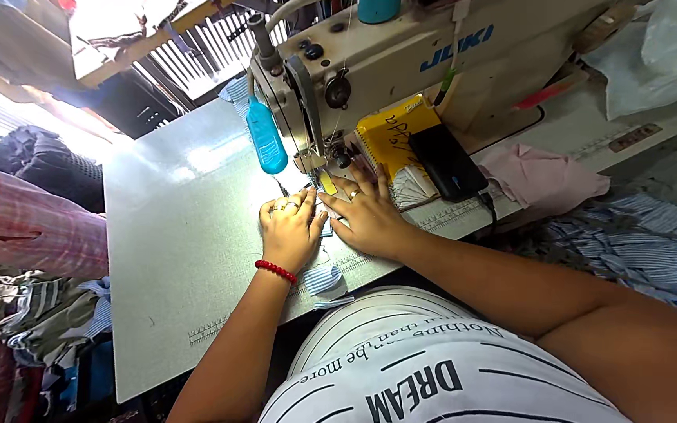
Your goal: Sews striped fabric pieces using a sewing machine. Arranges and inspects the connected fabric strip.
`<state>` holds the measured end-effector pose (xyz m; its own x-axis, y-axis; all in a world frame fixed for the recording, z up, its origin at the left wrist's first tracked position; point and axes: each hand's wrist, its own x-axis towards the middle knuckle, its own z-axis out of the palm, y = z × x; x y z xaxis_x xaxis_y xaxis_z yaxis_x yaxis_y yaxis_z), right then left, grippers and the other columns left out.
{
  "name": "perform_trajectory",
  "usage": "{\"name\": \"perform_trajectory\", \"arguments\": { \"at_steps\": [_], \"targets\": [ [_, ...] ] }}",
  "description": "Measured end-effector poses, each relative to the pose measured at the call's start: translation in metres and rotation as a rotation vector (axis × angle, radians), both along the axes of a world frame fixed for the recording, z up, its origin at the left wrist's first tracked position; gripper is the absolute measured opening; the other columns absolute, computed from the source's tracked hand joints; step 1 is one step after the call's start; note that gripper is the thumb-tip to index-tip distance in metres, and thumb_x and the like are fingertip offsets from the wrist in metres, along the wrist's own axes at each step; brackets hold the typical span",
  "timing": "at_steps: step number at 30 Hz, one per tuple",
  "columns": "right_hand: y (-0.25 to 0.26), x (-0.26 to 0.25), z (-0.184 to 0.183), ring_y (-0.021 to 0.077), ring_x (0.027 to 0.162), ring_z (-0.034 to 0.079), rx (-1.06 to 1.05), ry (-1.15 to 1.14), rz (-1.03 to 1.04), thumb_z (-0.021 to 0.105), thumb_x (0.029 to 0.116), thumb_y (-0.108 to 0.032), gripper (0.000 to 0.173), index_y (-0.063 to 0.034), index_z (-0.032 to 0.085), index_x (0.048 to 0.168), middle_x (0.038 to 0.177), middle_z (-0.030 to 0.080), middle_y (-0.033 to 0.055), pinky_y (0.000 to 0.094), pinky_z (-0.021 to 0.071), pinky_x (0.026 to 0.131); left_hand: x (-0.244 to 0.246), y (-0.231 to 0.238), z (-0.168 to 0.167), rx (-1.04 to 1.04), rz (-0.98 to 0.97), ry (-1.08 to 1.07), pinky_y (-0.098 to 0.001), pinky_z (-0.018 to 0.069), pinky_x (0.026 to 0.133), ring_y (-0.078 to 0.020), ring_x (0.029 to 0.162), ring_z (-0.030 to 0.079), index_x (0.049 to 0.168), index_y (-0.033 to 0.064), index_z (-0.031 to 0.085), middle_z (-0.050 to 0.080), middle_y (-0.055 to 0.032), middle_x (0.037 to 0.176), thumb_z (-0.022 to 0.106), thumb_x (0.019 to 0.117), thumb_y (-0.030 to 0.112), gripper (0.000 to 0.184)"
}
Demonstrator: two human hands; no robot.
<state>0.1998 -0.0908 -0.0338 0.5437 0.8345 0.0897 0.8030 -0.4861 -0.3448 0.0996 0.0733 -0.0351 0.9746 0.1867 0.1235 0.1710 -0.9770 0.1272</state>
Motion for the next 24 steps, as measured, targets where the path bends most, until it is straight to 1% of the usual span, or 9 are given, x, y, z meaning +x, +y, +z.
{"name": "perform_trajectory", "arguments": {
  "at_steps": [1,3,6,8,10,14,18,21,24],
  "targets": [
    [0.0,0.0,0.0,0.0411,0.158,0.014,-0.002,-0.007,0.003,0.04,0.1036,-0.046,0.053,-0.0288,0.053,0.152,0.163,0.04,0.0112,0.0778,-0.0017,0.117,-0.001,0.0,0.0,0.006,-0.005,-0.007,-0.0592,0.0245,0.116,-0.0275,0.135,0.054,0.149,0.0178,0.057,0.058,-0.0047,0.149,0.031,0.1081,0.049,0.057],
    [-0.001,-0.001,0.0,0.0411,0.157,0.018,0.031,-0.026,0.008,0.044,0.1028,-0.044,0.051,-0.0261,0.058,0.148,0.16,0.044,0.0125,0.0773,0.0007,0.117,-0.001,0.0,0.001,0.019,-0.014,-0.022,-0.0607,0.0233,0.116,-0.0271,0.134,0.055,0.147,0.0179,0.057,0.059,-0.0039,0.148,0.03,0.1078,0.049,0.057],
    [-0.004,-0.003,0.001,0.0404,0.154,0.025,0.109,-0.06,0.023,0.05,0.1011,-0.039,0.043,-0.0226,0.069,0.135,0.152,0.054,0.0134,0.0757,0.0037,0.119,-0.002,0.0,0.002,0.031,-0.028,-0.016,-0.063,0.0218,0.116,-0.0273,0.134,0.056,0.147,0.0181,0.058,0.058,-0.0036,0.149,0.029,0.108,0.051,0.059],
    [-0.004,-0.004,0.0,0.04,0.154,0.028,0.125,-0.091,0.026,0.05,0.1011,-0.037,0.04,-0.0222,0.072,0.131,0.15,0.056,0.0123,0.0755,0.0048,0.119,-0.003,0.001,0.003,0.041,-0.04,-0.005,-0.0642,0.0211,0.116,-0.0279,0.134,0.056,0.148,0.0182,0.057,0.058,-0.0043,0.149,0.028,0.108,0.052,0.06],
    [-0.004,-0.004,-0.001,0.0397,0.154,0.027,0.118,-0.103,0.017,0.048,0.1013,-0.038,0.041,-0.0227,0.072,0.131,0.152,0.055,0.0118,0.0759,0.0039,0.119,-0.003,0.002,0.002,0.049,-0.043,0.001,-0.0647,0.0194,0.117,-0.0279,0.135,0.055,0.149,0.0181,0.057,0.058,-0.0045,0.15,0.027,0.1077,0.053,0.061],
    [-0.002,-0.005,0.001,0.0401,0.155,0.024,0.076,-0.093,0.002,0.047,0.102,-0.039,0.044,-0.0213,0.068,0.137,0.156,0.05,0.013,0.0775,0.0029,0.117,0.0,0.004,0.003,0.054,-0.039,0.01,-0.0666,0.0183,0.117,-0.0286,0.135,0.055,0.149,0.0177,0.056,0.058,-0.005,0.15,0.029,0.1073,0.053,0.061],
    [0.0,-0.005,0.001,0.0407,0.156,0.022,0.039,-0.098,-0.009,0.043,0.1032,-0.042,0.048,-0.0224,0.063,0.143,0.158,0.047,0.0132,0.0775,0.0029,0.117,0.005,0.007,0.005,0.059,-0.043,0.025,-0.0704,0.0137,0.118,-0.0309,0.137,0.054,0.149,0.0177,0.057,0.058,-0.0057,0.15,0.029,0.1072,0.053,0.061],
    [0.003,-0.006,0.003,0.0397,0.157,0.017,-0.007,-0.078,-0.02,0.041,0.1043,-0.044,0.051,-0.0225,0.058,0.148,0.162,0.041,0.0129,0.0773,0.0001,0.117,0.007,0.009,0.005,0.086,-0.041,0.038,-0.073,0.0113,0.117,-0.0315,0.137,0.053,0.15,0.0183,0.056,0.057,-0.0052,0.15,0.025,0.107,0.056,0.065],
    [0.004,-0.006,0.003,0.0382,0.159,0.013,-0.028,-0.066,-0.029,0.04,0.1054,-0.043,0.051,-0.0222,0.055,0.15,0.165,0.038,0.0111,0.0772,-0.0016,0.117,0.01,0.013,0.003,0.083,-0.036,0.025,-0.0748,0.0077,0.117,-0.0314,0.138,0.053,0.15,0.0193,0.055,0.057,-0.0043,0.15,0.022,0.1067,0.057,0.066]
  ]
}}
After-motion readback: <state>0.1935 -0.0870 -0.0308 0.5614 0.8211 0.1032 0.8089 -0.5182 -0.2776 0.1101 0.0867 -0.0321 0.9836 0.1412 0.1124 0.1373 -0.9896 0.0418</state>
